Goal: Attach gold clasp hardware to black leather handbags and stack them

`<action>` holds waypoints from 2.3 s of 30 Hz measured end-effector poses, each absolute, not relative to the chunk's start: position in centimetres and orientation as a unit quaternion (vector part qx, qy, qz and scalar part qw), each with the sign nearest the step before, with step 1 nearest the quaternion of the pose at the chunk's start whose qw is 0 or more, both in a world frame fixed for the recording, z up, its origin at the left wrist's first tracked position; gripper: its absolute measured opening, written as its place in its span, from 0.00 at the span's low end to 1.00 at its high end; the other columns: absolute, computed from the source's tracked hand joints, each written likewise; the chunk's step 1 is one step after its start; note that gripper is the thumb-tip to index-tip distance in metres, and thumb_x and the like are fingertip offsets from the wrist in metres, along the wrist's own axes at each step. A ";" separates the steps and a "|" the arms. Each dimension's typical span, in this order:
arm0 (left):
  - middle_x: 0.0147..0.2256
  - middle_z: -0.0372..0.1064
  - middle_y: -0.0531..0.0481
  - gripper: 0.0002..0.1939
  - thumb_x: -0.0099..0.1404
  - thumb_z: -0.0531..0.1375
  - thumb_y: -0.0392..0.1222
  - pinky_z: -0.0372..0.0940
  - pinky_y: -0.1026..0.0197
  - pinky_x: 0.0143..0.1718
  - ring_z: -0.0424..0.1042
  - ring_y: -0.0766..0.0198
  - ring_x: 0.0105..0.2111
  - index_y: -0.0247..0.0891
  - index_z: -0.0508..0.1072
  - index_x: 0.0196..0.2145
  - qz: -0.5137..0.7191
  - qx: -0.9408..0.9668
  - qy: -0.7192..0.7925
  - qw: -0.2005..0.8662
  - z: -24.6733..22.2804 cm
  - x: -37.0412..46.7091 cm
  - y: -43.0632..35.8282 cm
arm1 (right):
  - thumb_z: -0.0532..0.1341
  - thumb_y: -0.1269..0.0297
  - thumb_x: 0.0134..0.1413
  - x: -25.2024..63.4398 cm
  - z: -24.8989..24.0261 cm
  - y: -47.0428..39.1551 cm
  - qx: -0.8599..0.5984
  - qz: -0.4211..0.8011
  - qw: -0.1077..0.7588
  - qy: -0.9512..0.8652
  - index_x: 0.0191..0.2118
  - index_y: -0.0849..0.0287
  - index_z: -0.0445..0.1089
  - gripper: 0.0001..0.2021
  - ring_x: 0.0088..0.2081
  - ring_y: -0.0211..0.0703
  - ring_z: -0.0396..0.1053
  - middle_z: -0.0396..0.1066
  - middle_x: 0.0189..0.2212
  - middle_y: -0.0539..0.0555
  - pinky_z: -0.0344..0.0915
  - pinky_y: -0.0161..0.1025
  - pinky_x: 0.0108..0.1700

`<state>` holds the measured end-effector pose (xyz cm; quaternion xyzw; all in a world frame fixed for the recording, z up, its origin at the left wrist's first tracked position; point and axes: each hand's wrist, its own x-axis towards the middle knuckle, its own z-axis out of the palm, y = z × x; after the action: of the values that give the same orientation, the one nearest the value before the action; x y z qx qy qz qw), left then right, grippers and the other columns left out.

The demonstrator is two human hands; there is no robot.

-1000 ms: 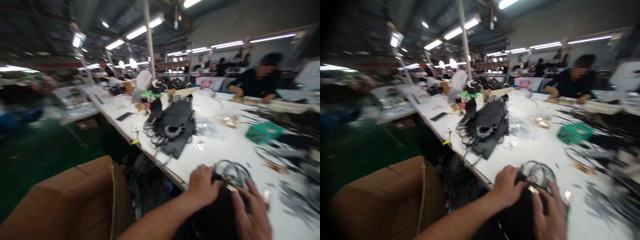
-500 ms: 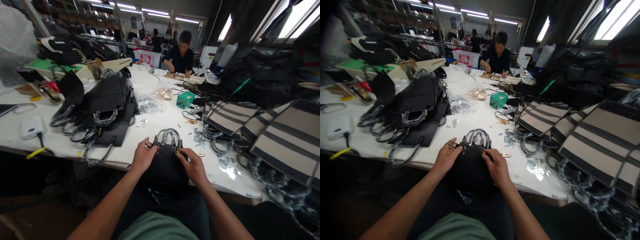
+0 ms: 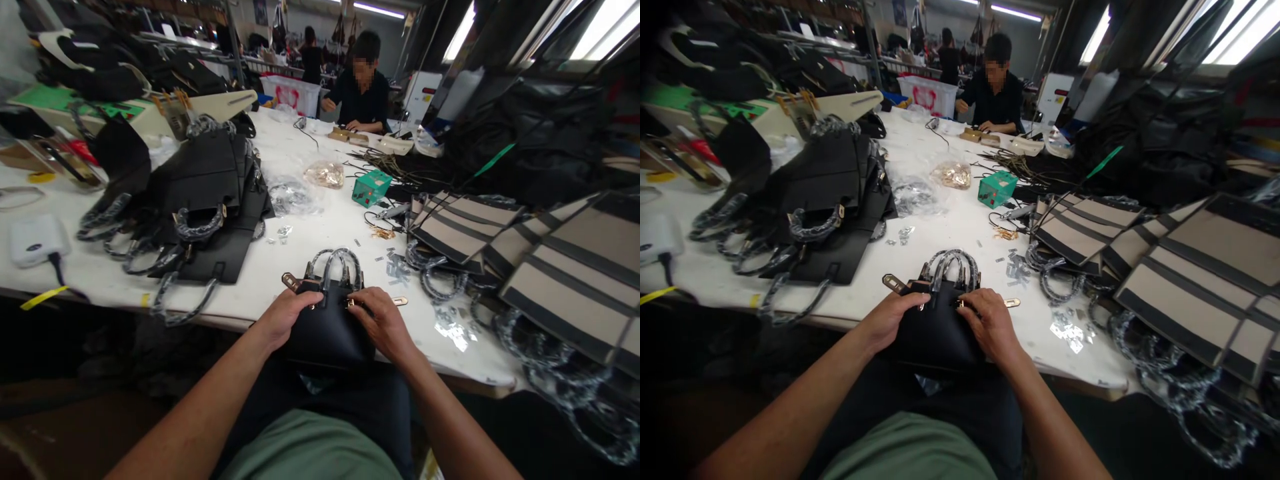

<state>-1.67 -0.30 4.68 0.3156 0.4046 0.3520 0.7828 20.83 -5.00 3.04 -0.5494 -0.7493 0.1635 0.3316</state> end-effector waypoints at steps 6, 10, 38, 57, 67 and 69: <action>0.34 0.79 0.44 0.14 0.55 0.66 0.37 0.69 0.55 0.43 0.77 0.56 0.33 0.33 0.78 0.41 0.308 0.227 0.365 0.849 4.2 -1.7 -0.1 | 0.59 0.62 0.64 20.5 4.7 -4.7 -0.555 0.130 0.236 -0.787 0.43 0.53 0.72 0.07 0.41 0.48 0.68 0.72 0.37 0.55 0.63 0.46 0.45; 0.36 0.79 0.42 0.16 0.56 0.65 0.36 0.69 0.55 0.43 0.77 0.55 0.34 0.33 0.77 0.44 0.291 0.210 0.324 0.875 3.8 -1.9 0.1 | 0.58 0.61 0.64 20.1 5.9 -4.3 -0.545 0.114 0.183 -0.811 0.43 0.54 0.72 0.07 0.40 0.48 0.68 0.71 0.35 0.56 0.63 0.45 0.44; 0.31 0.79 0.41 0.18 0.58 0.57 0.43 0.71 0.51 0.39 0.78 0.49 0.32 0.29 0.78 0.41 0.235 0.088 0.375 0.892 3.1 -1.5 1.2 | 0.61 0.66 0.55 20.9 3.5 -4.0 -0.569 0.230 0.282 -0.738 0.35 0.55 0.72 0.03 0.30 0.39 0.67 0.69 0.29 0.50 0.64 0.35 0.34; 0.31 0.79 0.41 0.17 0.58 0.58 0.43 0.71 0.53 0.37 0.78 0.51 0.32 0.29 0.78 0.39 0.236 0.093 0.359 0.898 2.7 -1.6 1.0 | 0.60 0.67 0.54 20.6 3.9 -3.8 -0.574 0.219 0.254 -0.747 0.34 0.55 0.71 0.03 0.29 0.39 0.67 0.68 0.28 0.49 0.62 0.35 0.33; 0.25 0.77 0.44 0.14 0.58 0.59 0.43 0.70 0.54 0.35 0.76 0.54 0.27 0.30 0.78 0.36 0.240 0.094 0.378 0.889 2.8 -1.6 1.0 | 0.60 0.68 0.55 20.2 3.9 -3.5 -0.569 0.172 0.211 -0.776 0.32 0.54 0.71 0.03 0.29 0.39 0.66 0.68 0.27 0.48 0.59 0.35 0.34; 0.25 0.77 0.44 0.14 0.57 0.59 0.42 0.70 0.54 0.35 0.77 0.54 0.27 0.30 0.78 0.36 0.244 0.093 0.380 0.887 2.9 -1.6 1.0 | 0.60 0.68 0.56 20.2 4.3 -3.4 -0.565 0.176 0.194 -0.782 0.32 0.54 0.71 0.03 0.30 0.39 0.67 0.68 0.28 0.49 0.59 0.35 0.34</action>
<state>-1.57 0.98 2.93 0.0930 0.3801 0.2436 0.8874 20.18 -3.35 4.30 -0.5648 -0.7825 0.1761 0.1941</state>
